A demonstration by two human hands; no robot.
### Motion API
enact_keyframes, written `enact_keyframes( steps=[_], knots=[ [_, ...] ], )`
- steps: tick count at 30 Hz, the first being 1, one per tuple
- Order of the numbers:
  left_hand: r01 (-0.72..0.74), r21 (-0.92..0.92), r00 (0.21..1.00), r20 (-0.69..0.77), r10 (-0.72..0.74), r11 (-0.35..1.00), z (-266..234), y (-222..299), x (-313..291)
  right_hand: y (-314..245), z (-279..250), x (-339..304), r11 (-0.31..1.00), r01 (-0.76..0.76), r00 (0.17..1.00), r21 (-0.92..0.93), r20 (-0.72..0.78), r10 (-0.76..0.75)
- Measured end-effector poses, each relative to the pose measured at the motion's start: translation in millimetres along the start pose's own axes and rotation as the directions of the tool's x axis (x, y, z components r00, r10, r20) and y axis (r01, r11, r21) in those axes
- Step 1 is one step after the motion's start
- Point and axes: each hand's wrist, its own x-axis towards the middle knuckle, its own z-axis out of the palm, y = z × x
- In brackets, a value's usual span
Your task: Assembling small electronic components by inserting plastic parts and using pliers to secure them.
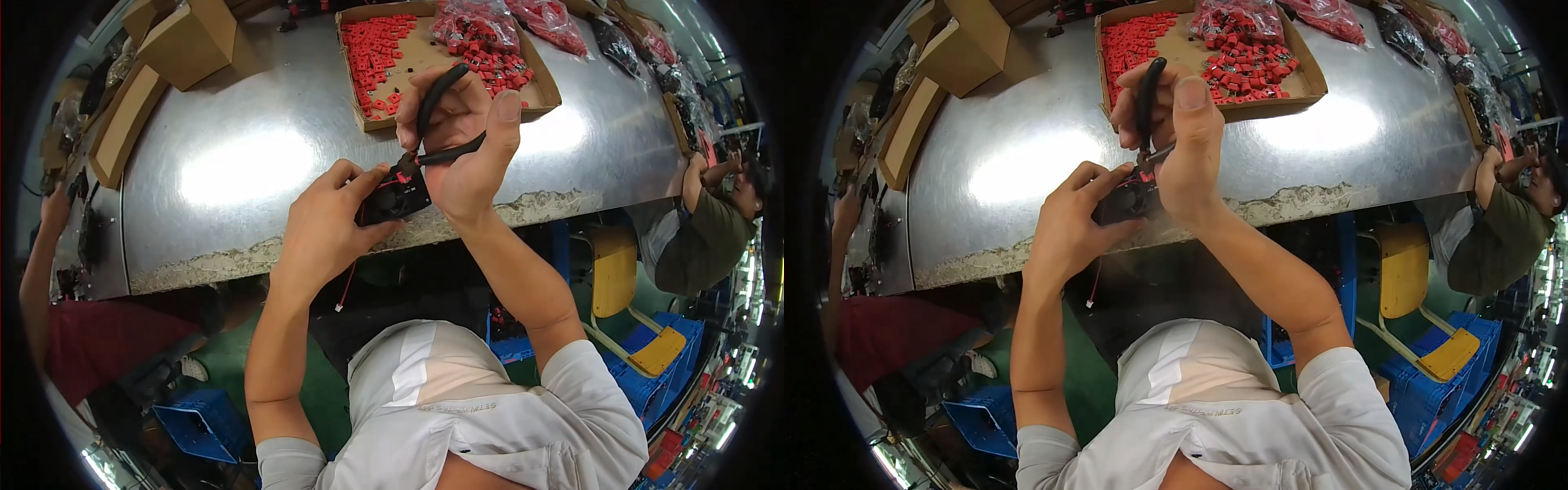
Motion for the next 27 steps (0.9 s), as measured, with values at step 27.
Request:
enact_keyframes(
  steps=[27],
  knots=[
    [0.0,-0.031,1.0,0.017,0.001,1.0,-3.0,-1.3,3.4,-1.7,2.0,0.8,0.999,-0.027,0.999,-0.024,-0.035,0.026]
  ],
)
